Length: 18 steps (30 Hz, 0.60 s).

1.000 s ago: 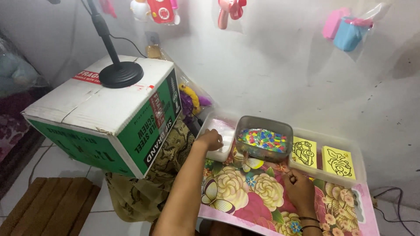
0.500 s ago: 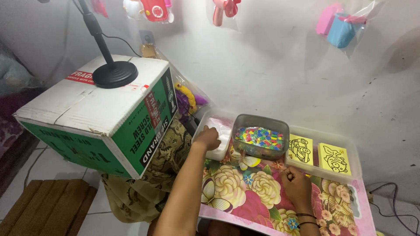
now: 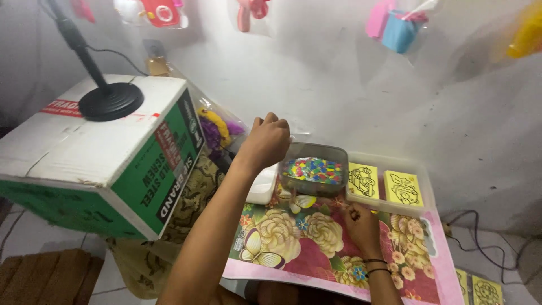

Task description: Assembling art kits by placing illustrated cards and small colorful beads into individual plastic bags.

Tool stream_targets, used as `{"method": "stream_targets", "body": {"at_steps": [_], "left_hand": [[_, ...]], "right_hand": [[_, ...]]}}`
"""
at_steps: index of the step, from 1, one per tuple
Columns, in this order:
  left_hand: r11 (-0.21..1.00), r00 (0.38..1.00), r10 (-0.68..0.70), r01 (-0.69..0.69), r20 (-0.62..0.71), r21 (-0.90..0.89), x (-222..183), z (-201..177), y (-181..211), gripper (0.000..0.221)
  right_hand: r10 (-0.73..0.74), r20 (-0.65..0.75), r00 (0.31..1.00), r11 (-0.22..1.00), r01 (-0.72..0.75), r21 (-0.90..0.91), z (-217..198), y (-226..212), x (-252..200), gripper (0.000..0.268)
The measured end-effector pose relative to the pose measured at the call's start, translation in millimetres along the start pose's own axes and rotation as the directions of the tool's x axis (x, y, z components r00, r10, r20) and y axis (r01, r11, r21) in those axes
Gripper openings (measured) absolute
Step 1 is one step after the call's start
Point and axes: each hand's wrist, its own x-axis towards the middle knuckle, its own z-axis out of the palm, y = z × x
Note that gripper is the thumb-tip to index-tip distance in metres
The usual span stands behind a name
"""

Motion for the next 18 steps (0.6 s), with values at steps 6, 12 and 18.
{"method": "stream_targets", "body": {"at_steps": [6, 12, 18], "left_hand": [[0.975, 0.975, 0.220, -0.220, -0.004, 0.019, -7, -10, 55, 0.019], [0.906, 0.932, 0.361, -0.352, -0.002, -0.234, -30, 36, 102, 0.019], [0.860, 0.871, 0.482, -0.491, -0.096, -0.137, -58, 88, 146, 0.007]], "right_hand": [[0.052, 0.040, 0.998, 0.979, -0.059, 0.195, -13, -6, -3, 0.031], [0.122, 0.076, 0.990, 0.710, -0.141, 0.691, 3, 62, 13, 0.052], [0.050, 0.110, 0.993, 0.497, -0.120, 0.859, 7, 69, 8, 0.068]]}}
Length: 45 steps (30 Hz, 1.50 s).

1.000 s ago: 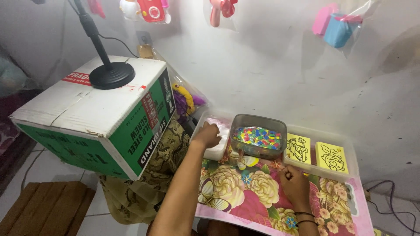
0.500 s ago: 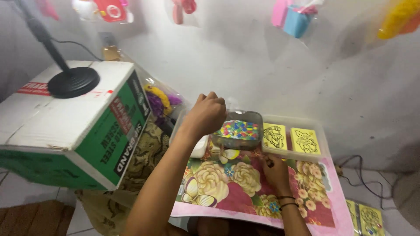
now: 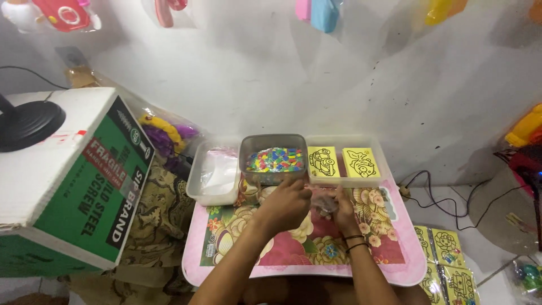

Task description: Assembling art kits by placing illustrated cards and small colorful beads into individual plastic bags.

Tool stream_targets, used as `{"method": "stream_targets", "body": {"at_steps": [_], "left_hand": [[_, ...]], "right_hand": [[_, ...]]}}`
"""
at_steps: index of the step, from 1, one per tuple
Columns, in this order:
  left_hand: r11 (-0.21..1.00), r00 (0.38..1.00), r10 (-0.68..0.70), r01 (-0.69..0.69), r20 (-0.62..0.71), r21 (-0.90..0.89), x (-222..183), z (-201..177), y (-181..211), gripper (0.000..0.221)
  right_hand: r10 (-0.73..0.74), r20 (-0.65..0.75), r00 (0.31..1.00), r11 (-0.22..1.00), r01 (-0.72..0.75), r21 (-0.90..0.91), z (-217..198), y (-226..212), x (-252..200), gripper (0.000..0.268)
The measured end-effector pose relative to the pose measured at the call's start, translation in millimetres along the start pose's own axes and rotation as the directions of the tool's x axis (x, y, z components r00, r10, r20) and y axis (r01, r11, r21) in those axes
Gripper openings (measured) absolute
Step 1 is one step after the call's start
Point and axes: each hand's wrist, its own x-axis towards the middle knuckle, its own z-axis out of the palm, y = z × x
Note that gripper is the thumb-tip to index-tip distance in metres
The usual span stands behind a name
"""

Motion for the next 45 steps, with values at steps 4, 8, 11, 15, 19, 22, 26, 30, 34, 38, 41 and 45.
{"method": "stream_targets", "body": {"at_steps": [4, 8, 11, 15, 19, 22, 26, 30, 34, 38, 41, 45], "left_hand": [[1.000, 0.999, 0.026, -0.026, 0.028, 0.005, -9, 18, 7, 0.006], [0.988, 0.995, -0.083, 0.089, 0.051, -0.128, -11, 19, 7, 0.013], [0.918, 0.960, -0.265, 0.281, 0.093, -0.281, -8, -1, 10, 0.022], [0.647, 0.809, -0.503, 0.586, 0.305, -0.488, -15, 1, 13, 0.048], [0.318, 0.688, -0.628, 0.654, 0.365, -0.686, -37, 22, 14, 0.046], [-0.260, 0.500, -0.704, 0.478, 0.503, -0.839, -52, 40, 18, 0.046], [-0.311, 0.577, -0.640, 0.409, 0.507, -0.858, -62, 68, 15, 0.036], [-0.142, 0.535, -0.730, 0.490, 0.425, -0.860, -52, 71, 13, 0.022], [-0.085, 0.467, -0.806, 0.517, 0.363, -0.852, -45, 59, 21, 0.021], [-0.055, 0.419, -0.853, 0.521, 0.311, -0.852, -48, 52, 22, 0.019], [-0.056, 0.406, -0.868, 0.492, 0.285, -0.869, -53, 55, 22, 0.026], [-0.069, 0.384, -0.879, 0.484, 0.283, -0.872, -57, 59, 20, 0.029]], "right_hand": [[-0.180, -0.074, 0.981, 0.974, 0.167, -0.153, -6, 8, -4, 0.024], [-0.080, 0.136, 0.988, 0.973, 0.107, -0.203, 18, -35, -5, 0.012], [-0.058, 0.068, 0.996, 0.994, 0.064, -0.093, 12, -27, 1, 0.015], [-0.095, -0.026, 0.995, 0.990, 0.098, 0.101, 0, -15, 9, 0.020], [-0.114, -0.105, 0.988, 0.979, 0.130, 0.158, -2, -17, 11, 0.020], [-0.037, -0.180, 0.983, 0.989, 0.061, 0.134, 2, -23, 8, 0.019], [-0.039, -0.184, 0.982, 0.993, 0.058, 0.099, 14, -34, 6, 0.016], [-0.104, -0.172, 0.980, 0.994, 0.107, 0.009, 7, -24, 9, 0.015], [-0.116, -0.169, 0.979, 0.993, 0.115, -0.017, 8, -19, 8, 0.016], [-0.149, -0.212, 0.966, 0.977, 0.111, -0.180, 18, -28, 3, 0.014], [-0.178, -0.232, 0.956, 0.959, 0.116, -0.260, 16, -25, 3, 0.009], [-0.204, -0.296, 0.933, 0.957, 0.126, -0.262, 20, -24, 1, 0.007]]}}
